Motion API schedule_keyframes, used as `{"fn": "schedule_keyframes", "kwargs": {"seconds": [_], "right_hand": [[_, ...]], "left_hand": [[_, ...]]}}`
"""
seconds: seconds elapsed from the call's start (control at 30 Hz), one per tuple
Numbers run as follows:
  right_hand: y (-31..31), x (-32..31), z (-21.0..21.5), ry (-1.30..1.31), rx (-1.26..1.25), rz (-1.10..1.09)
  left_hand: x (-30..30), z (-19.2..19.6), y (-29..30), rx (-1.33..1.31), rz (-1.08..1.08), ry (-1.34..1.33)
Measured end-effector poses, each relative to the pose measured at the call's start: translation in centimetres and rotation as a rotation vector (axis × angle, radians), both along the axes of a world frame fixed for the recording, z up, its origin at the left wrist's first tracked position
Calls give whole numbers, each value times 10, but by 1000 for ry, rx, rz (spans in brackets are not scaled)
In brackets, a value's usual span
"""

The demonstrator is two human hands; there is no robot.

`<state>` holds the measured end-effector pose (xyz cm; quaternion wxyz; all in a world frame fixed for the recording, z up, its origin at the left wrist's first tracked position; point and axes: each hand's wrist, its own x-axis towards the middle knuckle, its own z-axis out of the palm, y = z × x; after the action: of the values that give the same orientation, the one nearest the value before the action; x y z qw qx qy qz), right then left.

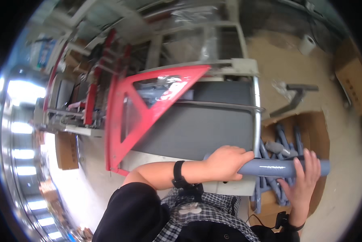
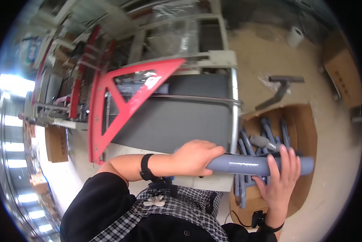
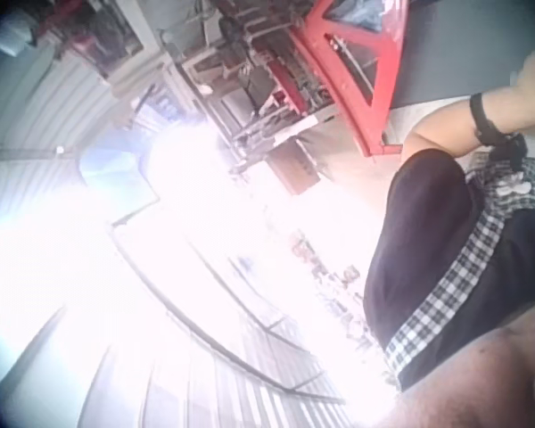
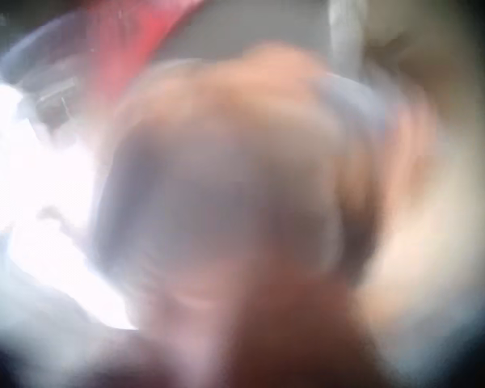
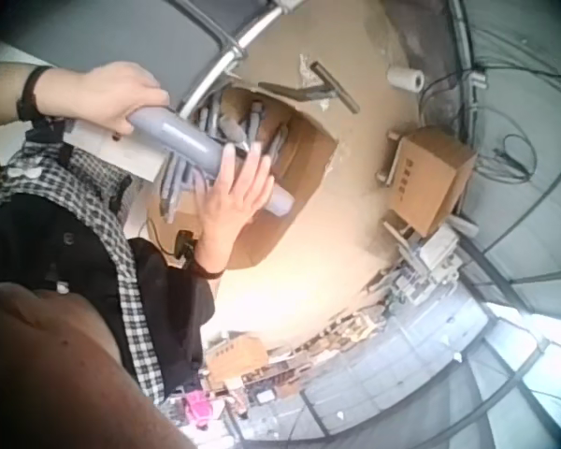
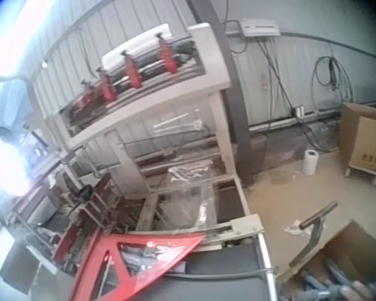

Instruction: Picking up grey foam tubes from a box and feeding them into an automated packaging machine for shrink-wrapping.

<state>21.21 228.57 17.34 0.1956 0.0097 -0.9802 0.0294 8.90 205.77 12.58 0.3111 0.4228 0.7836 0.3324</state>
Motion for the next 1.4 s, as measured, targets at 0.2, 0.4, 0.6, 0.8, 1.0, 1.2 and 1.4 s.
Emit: {"fn": "schedule_keyframes", "kwargs": {"seconds": [0.2,0.4,0.6,0.8,1.0,1.2,1.4], "right_hand": [[-50,-50,-23,-383,-252,116],[-53,-75,-30,-293,-169,-16],[-31,-93,-46,-356,-264,-108],[-23,-112,-55,-344,-206,-159],[-19,-152,-55,-366,-198,-119],[-18,-184,-75,-344,-106,-47],[-38,-207,-95,-353,-187,-3]], "left_hand": [[-34,29,-85,-51,23,451],[-88,24,-252,57,893,698],[-95,-25,-464,-573,1506,333],[-139,-40,-458,463,1571,-939],[-118,-142,-580,378,1764,-934],[-145,-124,-563,525,1395,-1391],[-128,-131,-564,268,1592,-911]]}}
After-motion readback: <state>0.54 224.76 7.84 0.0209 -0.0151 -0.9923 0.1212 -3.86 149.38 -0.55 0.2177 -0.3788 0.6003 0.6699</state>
